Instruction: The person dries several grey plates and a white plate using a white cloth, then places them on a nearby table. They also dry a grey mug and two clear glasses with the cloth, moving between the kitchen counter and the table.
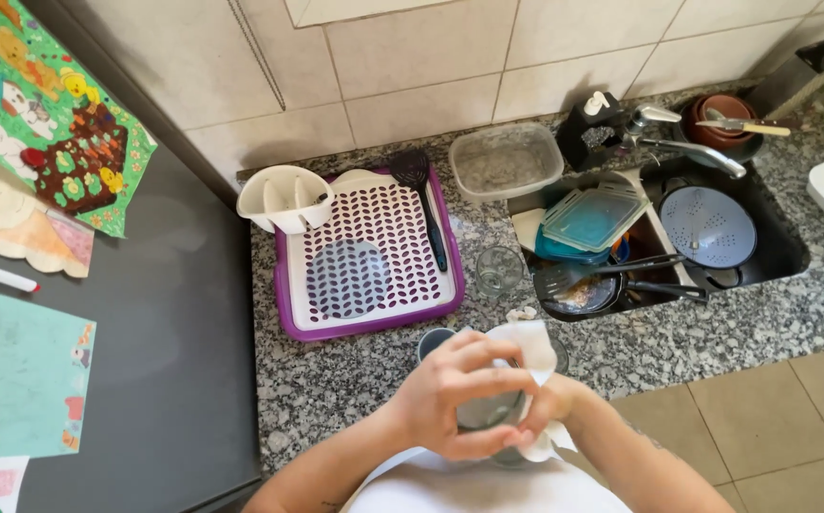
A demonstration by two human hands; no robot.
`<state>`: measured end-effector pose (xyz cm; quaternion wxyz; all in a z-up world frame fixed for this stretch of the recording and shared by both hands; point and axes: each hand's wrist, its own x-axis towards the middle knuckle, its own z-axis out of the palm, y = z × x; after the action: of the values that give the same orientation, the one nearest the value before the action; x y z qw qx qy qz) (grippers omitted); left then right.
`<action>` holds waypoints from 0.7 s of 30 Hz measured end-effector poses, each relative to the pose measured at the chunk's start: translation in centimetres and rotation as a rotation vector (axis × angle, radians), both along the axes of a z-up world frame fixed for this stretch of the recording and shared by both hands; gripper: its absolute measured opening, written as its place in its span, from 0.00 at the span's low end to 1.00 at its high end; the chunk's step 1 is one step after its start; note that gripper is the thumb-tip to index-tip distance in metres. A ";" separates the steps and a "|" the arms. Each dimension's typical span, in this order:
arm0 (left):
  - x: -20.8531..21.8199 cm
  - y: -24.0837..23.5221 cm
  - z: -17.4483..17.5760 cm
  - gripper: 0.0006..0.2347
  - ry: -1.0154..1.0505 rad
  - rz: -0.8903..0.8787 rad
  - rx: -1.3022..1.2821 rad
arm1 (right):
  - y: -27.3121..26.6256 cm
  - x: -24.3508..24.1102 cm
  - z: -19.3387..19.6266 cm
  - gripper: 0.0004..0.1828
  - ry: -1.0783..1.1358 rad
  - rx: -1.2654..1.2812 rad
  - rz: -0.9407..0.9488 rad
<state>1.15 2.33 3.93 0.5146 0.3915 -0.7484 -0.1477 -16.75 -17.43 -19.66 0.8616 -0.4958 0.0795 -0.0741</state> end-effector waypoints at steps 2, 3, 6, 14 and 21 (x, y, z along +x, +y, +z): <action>0.0 0.1 -0.3 0.13 0.042 -0.101 0.011 | 0.4 -0.3 -0.8 0.27 0.014 0.014 -0.052; 0.1 0.2 -0.7 0.13 0.056 -0.143 0.047 | 0.7 -0.4 -1.1 0.27 0.018 0.021 -0.083; 0.3 -0.4 -1.3 0.14 0.089 -0.228 0.098 | 1.4 -0.6 -1.8 0.27 0.030 0.043 -0.183; -2.4 -2.5 -1.6 0.17 0.111 -0.400 0.138 | 2.8 -6.0 -1.5 0.27 0.108 0.106 -0.456; -9.8 -5.5 -1.8 0.17 0.061 -0.498 0.121 | 2.3 -15.4 -0.9 0.27 0.179 0.135 -0.653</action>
<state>-8.67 -3.13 2.09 0.4605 0.2203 -0.7957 -0.3260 -32.12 -15.09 -20.51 0.8128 -0.3905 0.3141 -0.2969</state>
